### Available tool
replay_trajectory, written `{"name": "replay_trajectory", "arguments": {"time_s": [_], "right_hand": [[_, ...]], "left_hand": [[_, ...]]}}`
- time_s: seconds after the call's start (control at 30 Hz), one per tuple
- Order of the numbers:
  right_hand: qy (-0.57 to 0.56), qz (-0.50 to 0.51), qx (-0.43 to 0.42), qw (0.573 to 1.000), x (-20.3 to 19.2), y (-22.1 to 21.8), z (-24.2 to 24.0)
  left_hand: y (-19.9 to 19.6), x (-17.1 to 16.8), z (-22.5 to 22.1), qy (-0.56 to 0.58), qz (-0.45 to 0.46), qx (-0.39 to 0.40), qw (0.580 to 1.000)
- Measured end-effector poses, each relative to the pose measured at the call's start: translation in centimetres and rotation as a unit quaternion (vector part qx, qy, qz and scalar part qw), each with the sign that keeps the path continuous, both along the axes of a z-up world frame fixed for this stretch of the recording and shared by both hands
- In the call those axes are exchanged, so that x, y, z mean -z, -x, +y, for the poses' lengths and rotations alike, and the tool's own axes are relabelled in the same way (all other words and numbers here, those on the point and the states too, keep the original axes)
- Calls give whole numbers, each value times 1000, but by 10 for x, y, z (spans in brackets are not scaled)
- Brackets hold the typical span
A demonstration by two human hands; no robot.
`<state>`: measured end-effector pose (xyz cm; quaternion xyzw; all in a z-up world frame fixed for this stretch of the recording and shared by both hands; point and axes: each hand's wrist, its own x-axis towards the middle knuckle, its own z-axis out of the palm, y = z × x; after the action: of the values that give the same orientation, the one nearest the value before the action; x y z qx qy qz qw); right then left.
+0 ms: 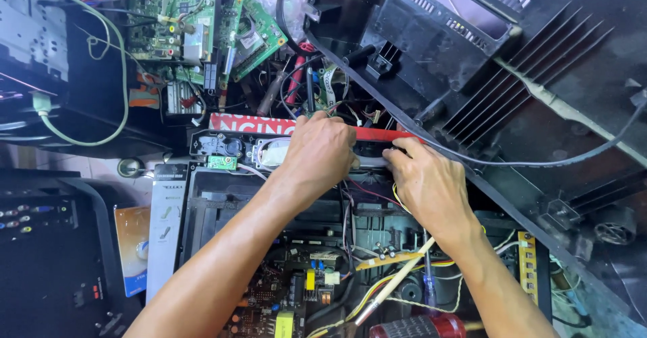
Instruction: Connecting internal ribbon cables and wire connectors to a circuit board inside a disassembled television.
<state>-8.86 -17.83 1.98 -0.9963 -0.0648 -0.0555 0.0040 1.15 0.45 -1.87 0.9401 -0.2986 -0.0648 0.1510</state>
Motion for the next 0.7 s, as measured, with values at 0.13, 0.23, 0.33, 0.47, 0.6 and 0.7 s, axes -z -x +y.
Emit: {"name": "replay_trajectory", "arguments": {"time_s": [0.13,0.23,0.33,0.47,0.6,0.7], "right_hand": [[-8,3,10,1000,6,1,-2],[-9,-3,7,1000,15,0,-6],[1,-3,3,1000,16,-1,-7],[17,3,0,1000,16,-1,-6],[26,10,1,1000,13,-2,-4],[29,2,-4,1000,14,-2,-5]], "left_hand": [[4,-18,-2,9,24,-1,1000],[6,-21,-2,18,31,12,999],[7,-2,-4,36,-5,37,999],[8,6,-6,15,-40,41,998],[9,9,-6,31,-53,54,997],[8,22,-7,48,-52,53,996]]}}
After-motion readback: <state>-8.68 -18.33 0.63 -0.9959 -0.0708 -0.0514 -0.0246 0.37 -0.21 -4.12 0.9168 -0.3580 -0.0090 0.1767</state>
